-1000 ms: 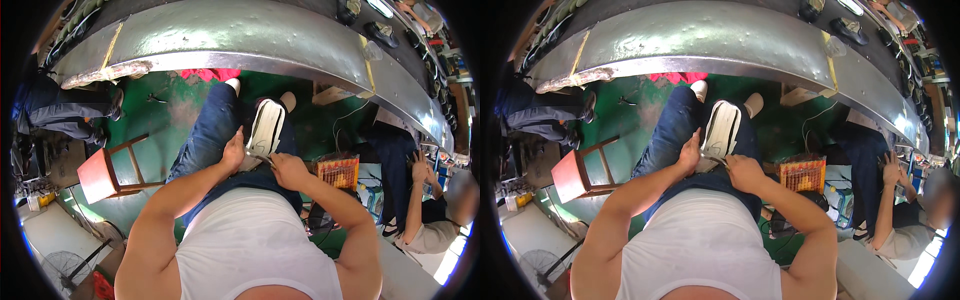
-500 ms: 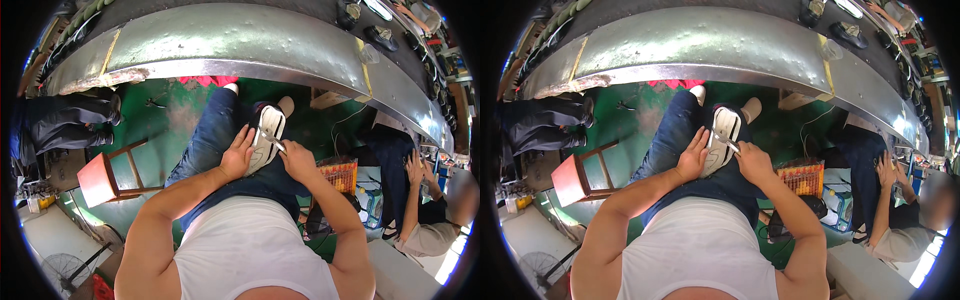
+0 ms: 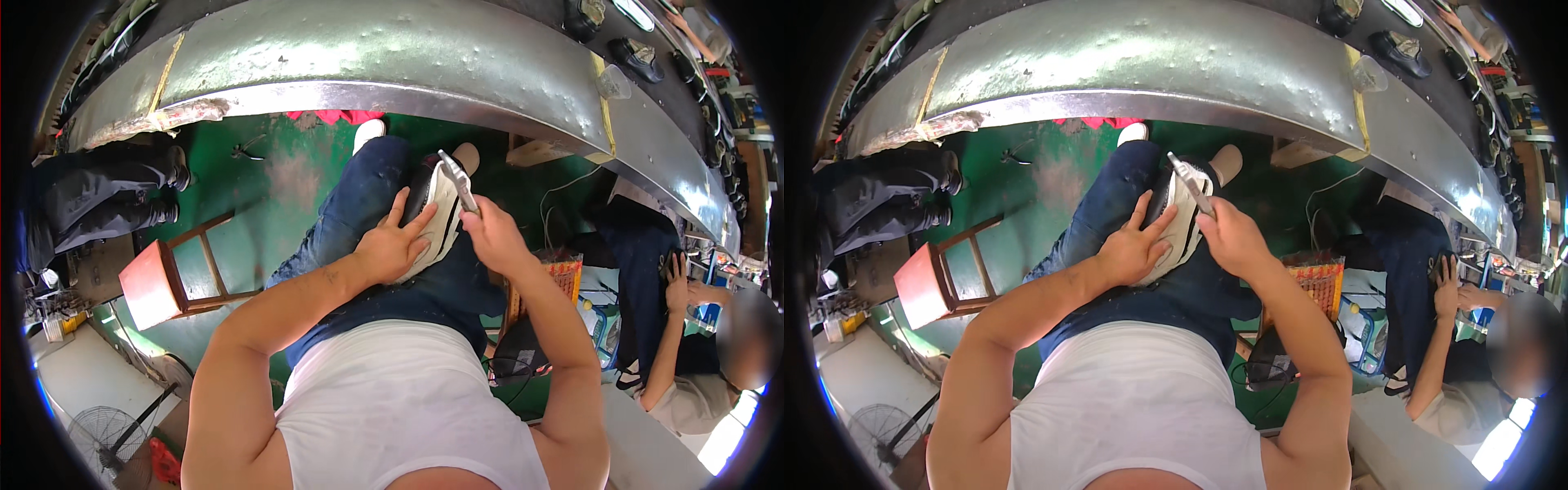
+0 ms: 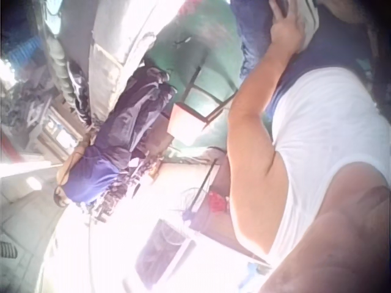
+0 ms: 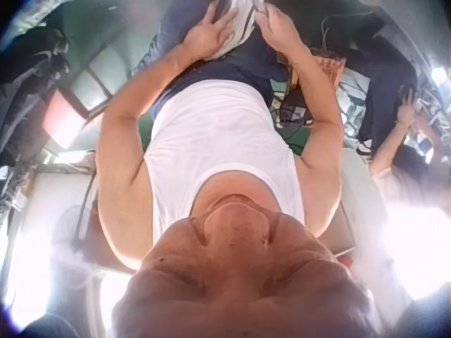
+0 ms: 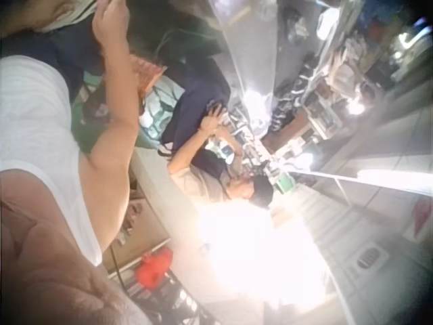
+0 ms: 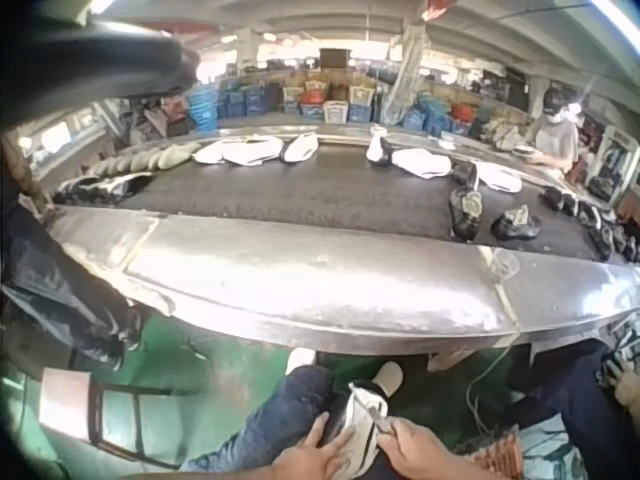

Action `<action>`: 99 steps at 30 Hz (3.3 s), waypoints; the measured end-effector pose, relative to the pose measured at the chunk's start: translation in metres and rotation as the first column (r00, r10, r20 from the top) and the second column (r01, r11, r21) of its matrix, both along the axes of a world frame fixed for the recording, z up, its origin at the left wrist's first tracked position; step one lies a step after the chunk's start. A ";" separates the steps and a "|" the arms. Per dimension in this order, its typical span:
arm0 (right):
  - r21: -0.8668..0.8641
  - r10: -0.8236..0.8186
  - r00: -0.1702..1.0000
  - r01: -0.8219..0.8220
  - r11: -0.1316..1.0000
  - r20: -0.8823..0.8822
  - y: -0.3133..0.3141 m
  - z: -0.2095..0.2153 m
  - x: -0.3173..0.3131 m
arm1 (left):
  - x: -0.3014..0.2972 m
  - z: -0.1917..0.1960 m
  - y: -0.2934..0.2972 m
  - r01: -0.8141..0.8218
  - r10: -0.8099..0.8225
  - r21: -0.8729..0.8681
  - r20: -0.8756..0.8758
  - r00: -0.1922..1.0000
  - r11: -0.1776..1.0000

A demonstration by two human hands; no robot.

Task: The worker is using pliers and scissors to trim excess threads and material from shoe uppers and soles on a factory production line.

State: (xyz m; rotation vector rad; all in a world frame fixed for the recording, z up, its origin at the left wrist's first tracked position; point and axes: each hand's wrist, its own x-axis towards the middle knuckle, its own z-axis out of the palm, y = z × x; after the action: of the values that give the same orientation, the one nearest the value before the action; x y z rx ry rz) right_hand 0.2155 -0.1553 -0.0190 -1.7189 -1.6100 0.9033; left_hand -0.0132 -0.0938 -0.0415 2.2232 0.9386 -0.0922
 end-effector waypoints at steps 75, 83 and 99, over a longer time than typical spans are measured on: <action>-0.306 0.015 1.000 -0.023 0.952 -0.027 -0.048 -0.014 -0.073 | -0.020 -0.045 0.009 0.086 0.824 -0.986 0.169 0.541 0.145; -0.323 0.109 0.993 -0.120 0.939 -0.052 -0.036 0.008 -0.039 | -0.008 -0.043 0.007 -0.089 0.763 -0.885 0.339 0.551 0.457; -0.642 -0.468 0.484 -0.298 0.706 -0.739 -0.055 -0.014 -0.015 | -0.006 -0.022 0.019 -0.105 0.052 0.137 0.347 0.936 0.985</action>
State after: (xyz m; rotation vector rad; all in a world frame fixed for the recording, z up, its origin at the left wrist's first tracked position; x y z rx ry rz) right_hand 0.2004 -0.2108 -0.0332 -1.2614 -0.3988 2.1225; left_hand -0.0192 -0.0753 -0.0638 2.2390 0.8608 0.4068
